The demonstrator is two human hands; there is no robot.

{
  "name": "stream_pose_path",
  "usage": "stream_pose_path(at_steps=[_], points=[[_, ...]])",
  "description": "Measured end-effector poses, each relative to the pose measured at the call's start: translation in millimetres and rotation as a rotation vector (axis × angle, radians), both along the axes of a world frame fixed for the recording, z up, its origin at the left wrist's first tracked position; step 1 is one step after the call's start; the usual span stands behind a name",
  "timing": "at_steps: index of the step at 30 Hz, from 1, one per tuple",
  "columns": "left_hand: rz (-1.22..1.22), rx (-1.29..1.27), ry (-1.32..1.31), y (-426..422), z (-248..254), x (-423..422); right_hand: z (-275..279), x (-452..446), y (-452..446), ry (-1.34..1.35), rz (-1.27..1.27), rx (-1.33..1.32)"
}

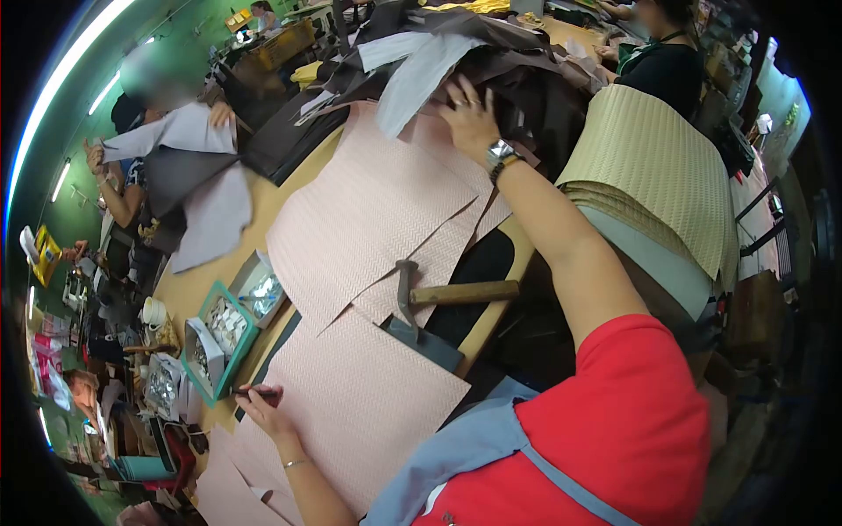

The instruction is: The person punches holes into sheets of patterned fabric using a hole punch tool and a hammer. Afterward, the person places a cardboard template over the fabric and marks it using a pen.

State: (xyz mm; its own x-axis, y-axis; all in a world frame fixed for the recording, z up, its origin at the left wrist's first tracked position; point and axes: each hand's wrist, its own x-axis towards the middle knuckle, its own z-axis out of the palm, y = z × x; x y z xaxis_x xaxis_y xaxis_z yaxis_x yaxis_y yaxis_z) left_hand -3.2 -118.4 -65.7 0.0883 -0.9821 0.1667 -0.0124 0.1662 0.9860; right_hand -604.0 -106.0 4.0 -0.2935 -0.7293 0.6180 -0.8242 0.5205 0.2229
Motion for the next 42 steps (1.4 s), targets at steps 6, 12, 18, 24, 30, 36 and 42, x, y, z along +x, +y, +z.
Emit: stream_pose_path(at_steps=[6, 12, 18, 24, 30, 36, 42], points=[[0.052, 0.0, -0.037, 2, 2, -3, -33, -71, -47, -0.235, -0.041, 0.205], [0.095, -0.022, -0.158, 1, -3, 2, -48, -120, -53, -0.596, -0.053, 0.327], [0.169, -0.021, -0.231, 5, -2, -2, -156, -186, -86, -0.927, 0.592, -0.285], [0.188, -0.006, -0.296, 4, -8, 10, -136, -184, -97, -0.484, 0.248, 0.056], [0.261, -0.012, -0.343, 3, -7, 11, -101, -221, -100, -0.604, -0.027, 0.063], [0.294, 0.015, -0.408, 7, -2, 2, -96, -253, -115, -0.685, -0.152, 0.06], [0.271, 0.012, -0.394, 7, 3, -11, -84, -257, -116, -0.779, -0.215, 0.006]])
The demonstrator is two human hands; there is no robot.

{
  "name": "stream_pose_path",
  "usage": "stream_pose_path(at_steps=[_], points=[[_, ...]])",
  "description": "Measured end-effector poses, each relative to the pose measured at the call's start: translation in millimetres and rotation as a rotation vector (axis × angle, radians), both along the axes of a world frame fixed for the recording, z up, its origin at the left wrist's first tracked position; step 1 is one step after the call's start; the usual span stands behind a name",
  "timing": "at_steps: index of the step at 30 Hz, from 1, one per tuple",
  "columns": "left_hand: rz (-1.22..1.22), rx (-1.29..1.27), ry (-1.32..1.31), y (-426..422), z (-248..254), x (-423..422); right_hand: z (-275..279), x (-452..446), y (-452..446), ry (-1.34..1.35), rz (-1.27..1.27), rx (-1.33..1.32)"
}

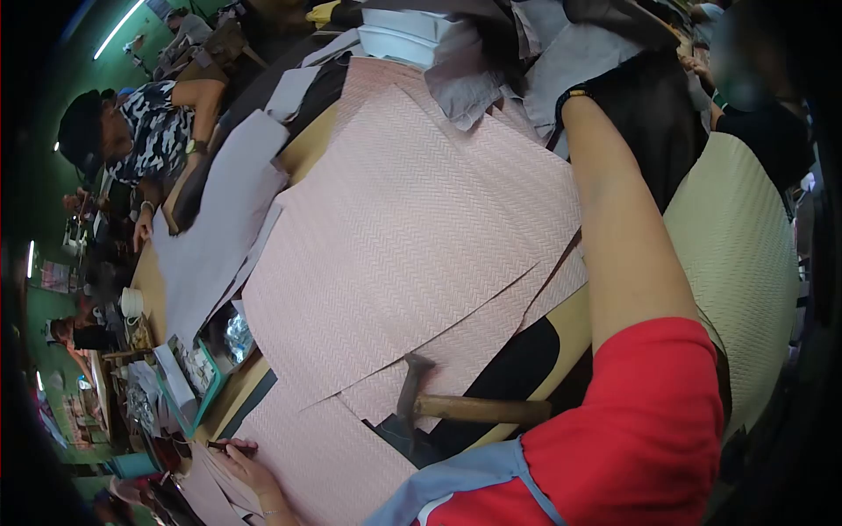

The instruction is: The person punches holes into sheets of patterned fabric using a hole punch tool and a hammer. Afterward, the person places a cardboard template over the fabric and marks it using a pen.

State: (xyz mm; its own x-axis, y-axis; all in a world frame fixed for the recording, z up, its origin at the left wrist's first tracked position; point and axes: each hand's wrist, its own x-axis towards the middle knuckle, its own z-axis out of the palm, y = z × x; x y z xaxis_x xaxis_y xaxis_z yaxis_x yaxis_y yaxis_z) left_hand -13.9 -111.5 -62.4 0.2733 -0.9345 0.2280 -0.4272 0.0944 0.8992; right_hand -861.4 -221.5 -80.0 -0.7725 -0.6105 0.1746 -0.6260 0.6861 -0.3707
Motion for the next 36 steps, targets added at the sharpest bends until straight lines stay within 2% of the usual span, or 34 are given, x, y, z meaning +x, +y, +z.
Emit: stream_pose_path(at_steps=[8, 12, 15, 17, 20, 23, 24, 27, 29, 32, 35, 36], points=[[-0.118, -0.021, 0.053, -6, -5, 12, 29, 51, 21, -0.221, -0.031, -0.266], [-0.151, -0.021, 0.091, -7, -7, 12, 41, 144, 55, -0.365, -0.01, -0.371], [-0.157, -0.018, 0.103, -6, -2, 8, 47, 234, 116, -0.221, -0.091, -0.294], [-0.183, -0.029, 0.11, -9, -4, 13, 31, 268, 152, 0.021, -0.103, -0.207], [-0.19, -0.016, 0.145, -8, -5, 11, 6, 276, 194, 0.069, -0.299, -0.139], [-0.204, -0.019, 0.153, -10, -6, 12, 6, 279, 204, -0.037, -0.27, -0.1], [-0.206, -0.021, 0.163, -9, -7, 13, 13, 282, 203, 0.015, -0.284, -0.124], [-0.221, -0.037, 0.195, -12, -8, 12, 42, 294, 196, -0.265, -0.218, -0.127], [-0.229, -0.043, 0.194, -11, -5, 11, 25, 291, 183, -0.267, -0.197, -0.188], [-0.227, -0.041, 0.182, -7, 0, 5, 31, 297, 178, -0.275, -0.201, -0.258], [-0.22, -0.035, 0.151, -6, 0, 3, 24, 281, 169, -0.559, 0.009, -0.276], [-0.217, -0.034, 0.136, -7, -1, 4, 25, 291, 168, -0.534, 0.02, -0.344]])
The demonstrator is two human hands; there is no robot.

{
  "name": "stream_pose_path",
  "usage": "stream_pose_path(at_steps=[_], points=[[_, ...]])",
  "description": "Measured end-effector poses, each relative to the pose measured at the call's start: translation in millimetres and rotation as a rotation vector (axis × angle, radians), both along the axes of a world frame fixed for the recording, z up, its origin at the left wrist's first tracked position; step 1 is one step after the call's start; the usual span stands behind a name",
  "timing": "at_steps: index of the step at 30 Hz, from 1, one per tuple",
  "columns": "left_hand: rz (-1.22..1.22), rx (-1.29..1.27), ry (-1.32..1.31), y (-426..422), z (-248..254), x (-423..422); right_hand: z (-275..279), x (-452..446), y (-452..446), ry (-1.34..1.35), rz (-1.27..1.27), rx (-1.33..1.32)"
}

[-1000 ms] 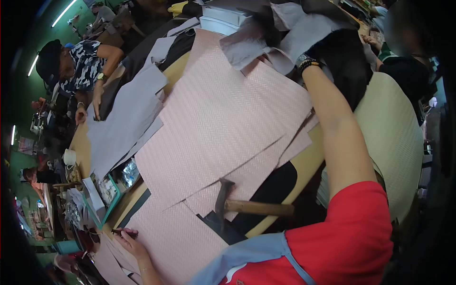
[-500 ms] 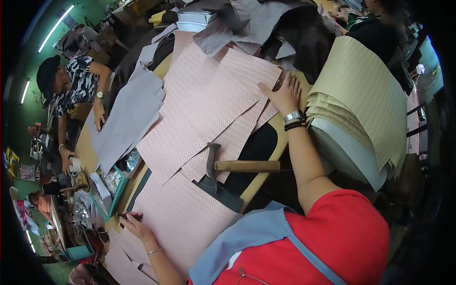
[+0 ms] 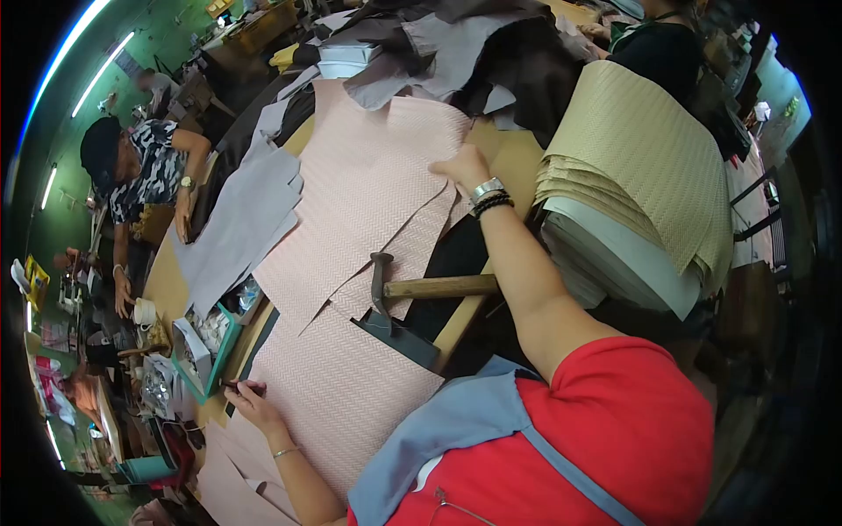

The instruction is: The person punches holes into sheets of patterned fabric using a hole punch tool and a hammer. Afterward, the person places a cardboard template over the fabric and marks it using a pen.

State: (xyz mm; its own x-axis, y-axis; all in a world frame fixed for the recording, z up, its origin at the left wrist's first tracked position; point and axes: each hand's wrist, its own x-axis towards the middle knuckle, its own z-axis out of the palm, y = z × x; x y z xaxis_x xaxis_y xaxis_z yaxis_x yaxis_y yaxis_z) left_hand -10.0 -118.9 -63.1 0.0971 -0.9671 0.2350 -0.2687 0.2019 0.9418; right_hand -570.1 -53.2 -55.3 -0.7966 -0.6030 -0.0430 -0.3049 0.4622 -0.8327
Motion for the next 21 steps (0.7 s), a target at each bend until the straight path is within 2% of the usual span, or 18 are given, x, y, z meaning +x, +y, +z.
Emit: stream_pose_path(at_steps=[3, 4, 7, 11, 12, 14, 16, 17, 18, 19, 20, 21], points=[[0.017, 0.003, 0.01, -2, -1, 0, -10, 26, -13, 0.291, -0.129, 0.026], [0.012, -0.003, -0.002, -2, -1, 0, -3, 37, -10, 0.339, -0.105, -0.049], [0.004, -0.02, -0.029, -2, -2, 0, 20, 50, -3, 0.293, -0.047, -0.265], [-0.006, -0.016, -0.025, -2, -2, 3, 43, 43, -13, 0.346, -0.027, -0.667], [-0.007, -0.009, -0.019, -1, -1, 3, 50, 37, -17, 0.373, -0.029, -0.696], [0.007, -0.007, -0.011, 0, 1, 1, 70, 21, -27, 0.429, -0.028, -0.755], [0.013, -0.006, -0.016, 1, 1, 0, 96, 1, -25, 0.241, -0.043, -0.787], [0.012, -0.007, -0.025, -1, 0, 2, 83, -32, -38, 0.33, -0.068, -0.816], [0.011, -0.007, -0.035, -1, -1, 4, 89, -49, -38, 0.187, -0.078, -0.839], [0.01, -0.006, -0.048, -1, -2, 4, 75, -87, -47, 0.34, -0.176, -0.784], [0.009, -0.007, -0.059, -1, 0, 3, 76, -107, -42, 0.478, -0.162, -0.851], [0.008, -0.006, -0.071, 0, 1, 2, 63, -141, -45, 0.441, -0.172, -0.875]])
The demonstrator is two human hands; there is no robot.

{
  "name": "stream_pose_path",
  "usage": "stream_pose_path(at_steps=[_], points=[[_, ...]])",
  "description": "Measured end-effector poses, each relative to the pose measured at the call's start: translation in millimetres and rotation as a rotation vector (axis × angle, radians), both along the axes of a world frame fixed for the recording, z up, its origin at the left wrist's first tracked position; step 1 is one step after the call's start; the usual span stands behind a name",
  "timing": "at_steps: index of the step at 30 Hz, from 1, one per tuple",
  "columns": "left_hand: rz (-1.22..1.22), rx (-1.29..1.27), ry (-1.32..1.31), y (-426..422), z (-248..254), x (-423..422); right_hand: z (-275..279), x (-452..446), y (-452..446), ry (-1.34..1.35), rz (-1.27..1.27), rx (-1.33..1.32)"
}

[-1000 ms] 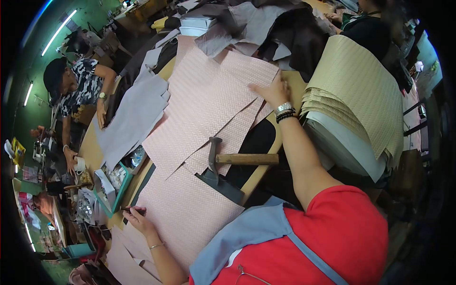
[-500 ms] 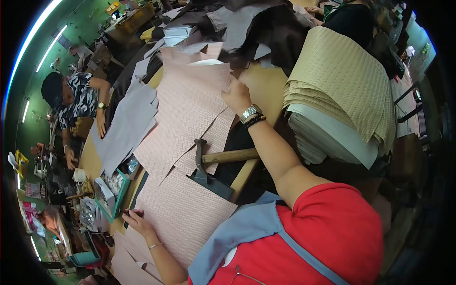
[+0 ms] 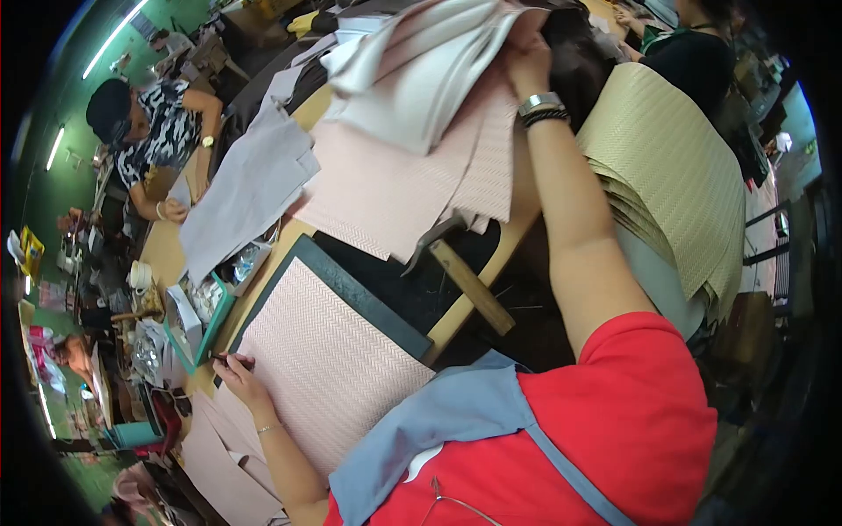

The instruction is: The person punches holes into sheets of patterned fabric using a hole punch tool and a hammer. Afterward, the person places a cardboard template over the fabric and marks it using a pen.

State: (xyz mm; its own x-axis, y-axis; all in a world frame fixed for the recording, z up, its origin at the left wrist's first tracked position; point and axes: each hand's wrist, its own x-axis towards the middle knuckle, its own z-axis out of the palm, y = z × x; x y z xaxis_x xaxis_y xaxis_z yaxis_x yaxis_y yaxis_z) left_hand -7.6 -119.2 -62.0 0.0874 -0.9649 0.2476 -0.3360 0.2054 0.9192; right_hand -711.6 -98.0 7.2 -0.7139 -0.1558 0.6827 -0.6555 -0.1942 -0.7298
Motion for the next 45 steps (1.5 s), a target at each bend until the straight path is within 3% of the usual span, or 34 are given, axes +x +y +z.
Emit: stream_pose_path(at_steps=[1, 2, 4, 6, 8, 10, 12, 13, 14, 15, 21, 24, 26, 29, 31, 32, 34, 36, 38, 40, 41, 44, 45], points=[[0.016, 0.006, 0.016, 1, 1, -2, -3, -17, 8, 0.063, -0.211, 0.104], [0.007, -0.002, 0.019, 0, -1, -2, -15, -32, 7, -0.095, -0.09, -0.033], [-0.017, -0.014, 0.016, -3, -7, 5, -22, -44, 20, -0.266, -0.334, 0.451], [-0.005, -0.01, 0.0, -6, -10, 10, -29, -38, 21, -0.436, -0.407, 0.446], [0.029, -0.002, -0.041, -3, -7, 6, -19, 23, 38, -0.138, -0.579, 0.575], [0.011, 0.007, -0.001, -3, -7, 6, -55, 61, 62, 0.307, -0.336, 0.491], [0.015, 0.011, 0.032, 0, -3, 1, -33, 172, 107, 0.33, -0.141, 0.603], [0.005, 0.001, 0.034, -1, -2, 0, -35, 202, 129, 0.355, 0.085, 0.707], [-0.006, -0.006, 0.035, -1, -1, -1, -29, 235, 145, 0.167, 0.206, 1.033], [-0.017, -0.009, 0.034, 2, -1, -1, -37, 252, 157, 0.232, 0.286, 1.096], [-0.064, -0.014, 0.098, -3, -8, 5, -26, 271, 168, 0.234, 0.296, 1.33], [-0.073, -0.04, 0.053, -1, -8, 5, -8, 283, 163, 0.105, 0.46, 1.553], [-0.05, -0.039, -0.009, -1, -6, 5, -32, 280, 169, 0.26, 0.433, 1.351], [-0.025, -0.011, 0.197, 3, 2, 0, -71, 256, 179, 0.408, 0.499, 0.983], [-0.043, 0.033, 0.333, -6, -4, 10, -64, 267, 177, -0.039, 0.732, 0.873], [-0.083, 0.075, 0.41, -11, -8, 18, -39, 282, 179, -0.509, 0.858, 0.85], [-0.05, 0.132, 0.428, -4, 2, 23, -13, 313, 180, -0.8, 0.869, 0.7], [-0.021, 0.141, 0.535, 9, 10, 26, -10, 318, 173, -0.762, 0.908, 0.822], [-0.017, 0.122, 0.593, 16, 6, 43, -26, 323, 165, -0.437, 0.805, 1.001], [-0.034, 0.089, 0.594, 27, 1, 66, -49, 319, 155, 0.256, 0.544, 0.957], [0.034, 0.156, 0.464, 39, 6, 75, -56, 314, 152, 0.591, 0.394, 0.899], [0.127, -0.074, -0.038, 67, 6, 86, -57, 306, 144, 0.612, 0.247, 1.122], [0.11, -0.004, -0.027, 75, 7, 85, -47, 315, 139, 0.73, 0.236, 1.026]])
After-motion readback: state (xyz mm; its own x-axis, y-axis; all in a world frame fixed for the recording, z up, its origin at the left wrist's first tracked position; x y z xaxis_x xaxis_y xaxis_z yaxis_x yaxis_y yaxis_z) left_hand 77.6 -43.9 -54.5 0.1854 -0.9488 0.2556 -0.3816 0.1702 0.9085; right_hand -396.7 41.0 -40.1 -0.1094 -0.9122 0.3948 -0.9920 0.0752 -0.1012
